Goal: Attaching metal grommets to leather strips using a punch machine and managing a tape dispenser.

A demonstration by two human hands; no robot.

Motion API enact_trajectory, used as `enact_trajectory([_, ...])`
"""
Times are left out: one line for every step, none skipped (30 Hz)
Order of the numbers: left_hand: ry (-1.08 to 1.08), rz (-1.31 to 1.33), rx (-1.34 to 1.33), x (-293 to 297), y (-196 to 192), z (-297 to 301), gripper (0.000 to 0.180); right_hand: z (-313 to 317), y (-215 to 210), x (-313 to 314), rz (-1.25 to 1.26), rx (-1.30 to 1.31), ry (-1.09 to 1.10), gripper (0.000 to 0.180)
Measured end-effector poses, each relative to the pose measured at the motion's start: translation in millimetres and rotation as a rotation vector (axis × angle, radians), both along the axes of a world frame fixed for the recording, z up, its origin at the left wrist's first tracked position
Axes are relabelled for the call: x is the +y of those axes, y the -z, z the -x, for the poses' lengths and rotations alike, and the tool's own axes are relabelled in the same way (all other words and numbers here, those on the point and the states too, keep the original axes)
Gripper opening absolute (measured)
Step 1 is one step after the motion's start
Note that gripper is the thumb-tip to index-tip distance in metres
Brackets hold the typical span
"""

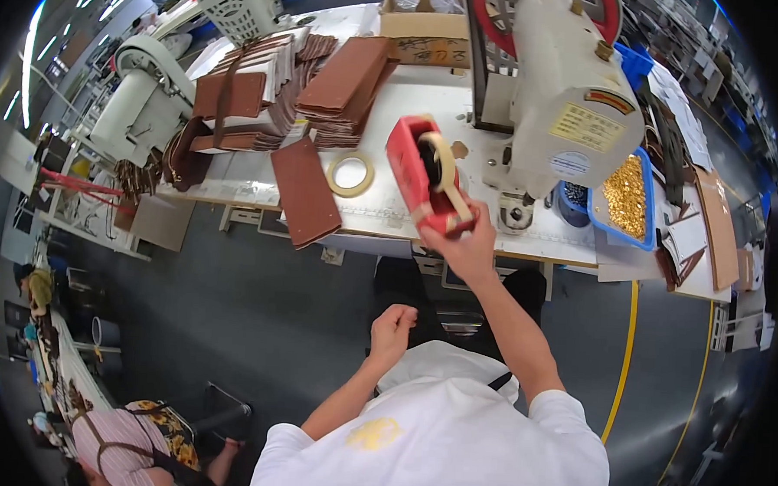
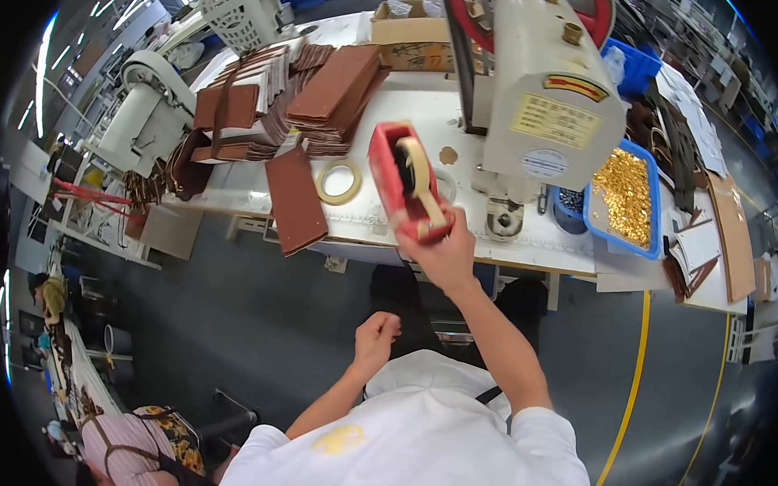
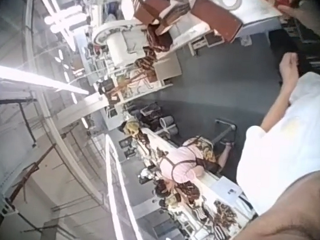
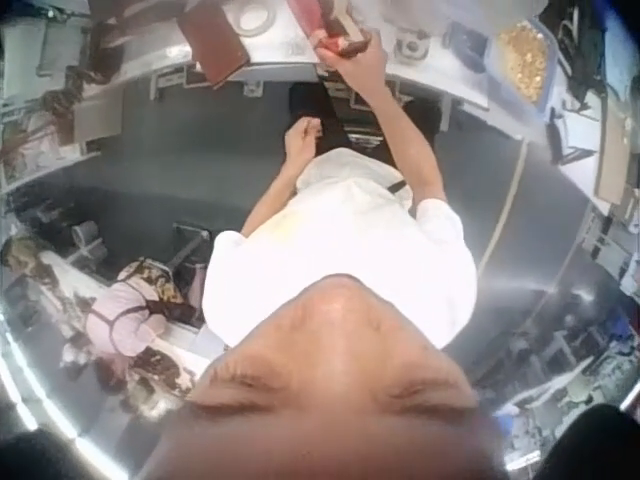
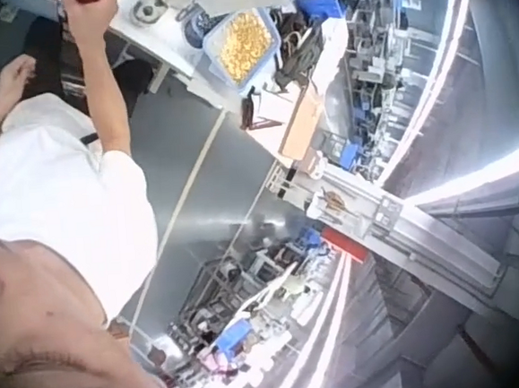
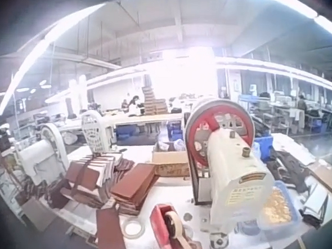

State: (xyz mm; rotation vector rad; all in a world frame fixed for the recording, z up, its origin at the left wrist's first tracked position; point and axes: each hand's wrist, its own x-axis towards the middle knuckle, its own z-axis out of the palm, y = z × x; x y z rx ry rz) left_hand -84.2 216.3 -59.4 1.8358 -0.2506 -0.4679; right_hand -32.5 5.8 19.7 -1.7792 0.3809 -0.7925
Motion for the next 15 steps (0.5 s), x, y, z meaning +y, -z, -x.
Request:
enact_trajectory([-0.083,-0.014,0.043,9,2,-2,0.021,-22,-10,2,-0.064,0.026,0.045,0.071])
enact_trajectory([-0.165,-0.029,0.087,19,4,-5,0.027,-41,-19,2,-0.016,0.080,0.094,0.072])
enact_trajectory([-0.171,-0.025,0.084,28,7,-10,0.027,-61,-16,-3,-0.002,0.071,0.140,0.074])
enact_trajectory([-0.203,-0.089,0.089,38,11,-15,0.030,-78,-14,-10,-0.008,0.085,0.159,0.074])
enact_trajectory([-0.246,-0.156,0.096,49,17,-18,0.033,-93,-13,-13,-0.016,0.101,0.168,0.075])
enact_trajectory([-0.292,-0.173,-0.001,58,24,-20,0.028,-104,-16,-16,-0.016,0.099,0.156,0.075])
enact_trajectory([-0.302,-0.172,-0.002,68,30,-22,0.028,-113,-18,-18,0.013,0.170,0.204,0.075])
enact_trajectory([-0.310,-0.249,-0.091,79,35,-26,0.025,-120,-19,-20,0.043,0.241,0.255,0.074])
enact_trajectory([-0.316,-0.323,-0.183,89,40,-31,0.022,-126,-16,-23,0.046,0.238,0.250,0.074])
enact_trajectory([-0.323,-0.371,-0.265,100,47,-37,0.017,-132,-11,-27,0.070,0.256,0.267,0.074])
enact_trajectory([-0.328,-0.370,-0.263,107,50,-42,0.017,-136,-10,-28,0.095,0.277,0.280,0.074])
enact_trajectory([-0.338,-0.372,-0.242,113,53,-46,0.017,-136,-9,-28,0.091,0.288,0.247,0.075])
enact_trajectory([-0.345,-0.375,-0.220,118,57,-50,0.016,-138,-7,-29,0.094,0.291,0.247,0.075])
enact_trajectory([-0.343,-0.369,-0.219,122,59,-55,0.016,-139,-7,-29,0.093,0.297,0.240,0.075])
enact_trajectory([-0.339,-0.368,-0.215,122,62,-58,0.016,-140,-6,-30,0.091,0.303,0.235,0.075])
